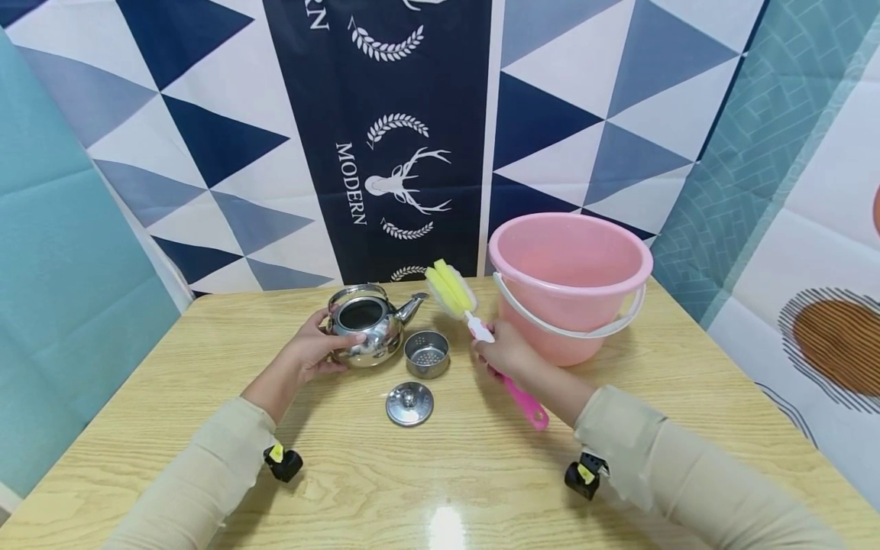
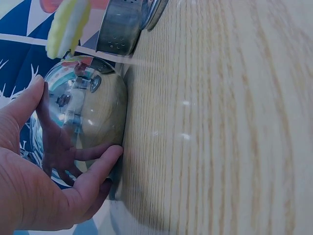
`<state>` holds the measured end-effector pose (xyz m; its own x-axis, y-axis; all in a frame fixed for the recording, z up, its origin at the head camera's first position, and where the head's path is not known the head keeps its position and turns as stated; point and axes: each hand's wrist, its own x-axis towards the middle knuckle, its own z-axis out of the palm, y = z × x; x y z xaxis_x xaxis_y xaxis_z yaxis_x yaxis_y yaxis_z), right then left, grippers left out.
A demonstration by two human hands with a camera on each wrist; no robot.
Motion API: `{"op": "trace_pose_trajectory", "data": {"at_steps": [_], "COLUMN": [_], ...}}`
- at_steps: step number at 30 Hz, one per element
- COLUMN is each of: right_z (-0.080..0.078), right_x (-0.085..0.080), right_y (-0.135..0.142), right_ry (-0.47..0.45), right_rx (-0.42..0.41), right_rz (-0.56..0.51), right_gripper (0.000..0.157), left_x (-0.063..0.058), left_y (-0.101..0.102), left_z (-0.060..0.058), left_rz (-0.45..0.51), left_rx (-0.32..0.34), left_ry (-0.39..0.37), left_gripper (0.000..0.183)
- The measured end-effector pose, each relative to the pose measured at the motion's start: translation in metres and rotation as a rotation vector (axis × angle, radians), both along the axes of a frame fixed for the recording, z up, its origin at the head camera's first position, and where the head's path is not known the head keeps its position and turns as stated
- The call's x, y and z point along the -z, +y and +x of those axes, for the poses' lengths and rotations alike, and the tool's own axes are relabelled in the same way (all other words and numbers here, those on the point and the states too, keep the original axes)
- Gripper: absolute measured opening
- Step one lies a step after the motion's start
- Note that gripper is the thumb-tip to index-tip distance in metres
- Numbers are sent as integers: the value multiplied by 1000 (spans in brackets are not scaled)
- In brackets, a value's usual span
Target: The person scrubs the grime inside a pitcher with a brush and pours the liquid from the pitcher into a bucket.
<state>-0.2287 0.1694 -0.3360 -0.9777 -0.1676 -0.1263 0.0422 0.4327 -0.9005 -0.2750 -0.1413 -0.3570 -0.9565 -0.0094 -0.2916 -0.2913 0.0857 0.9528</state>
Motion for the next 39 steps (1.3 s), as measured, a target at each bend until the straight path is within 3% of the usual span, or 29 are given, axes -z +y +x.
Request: {"op": "trace_pose_trajectory", "data": {"at_steps": [11,17,27,32,39], "right_z": [3,7,7,3,-12], "right_x": [-23,-41,-74,-87,-105], "right_y": [0,0,-12,-21,-31], "right_ry": [174,298,624,772,897], "right_rx": [-95,-172,-293,-324,-360], "right_rz": [167,309,594,825,1190], "right_gripper": [20,17,18,13,14], "left_x": [1,0,0,-1,-1], "left_y": [0,1,-1,-1,-1], "left_z": [-1,-2,-1,0,1], "left_rz": [9,-3,-22,-31,-27], "left_rx": [-2,0,7,9,10], "left_ry": [2,3,-2,-8,-13], "left_gripper": [92,93,93,95,95]}}
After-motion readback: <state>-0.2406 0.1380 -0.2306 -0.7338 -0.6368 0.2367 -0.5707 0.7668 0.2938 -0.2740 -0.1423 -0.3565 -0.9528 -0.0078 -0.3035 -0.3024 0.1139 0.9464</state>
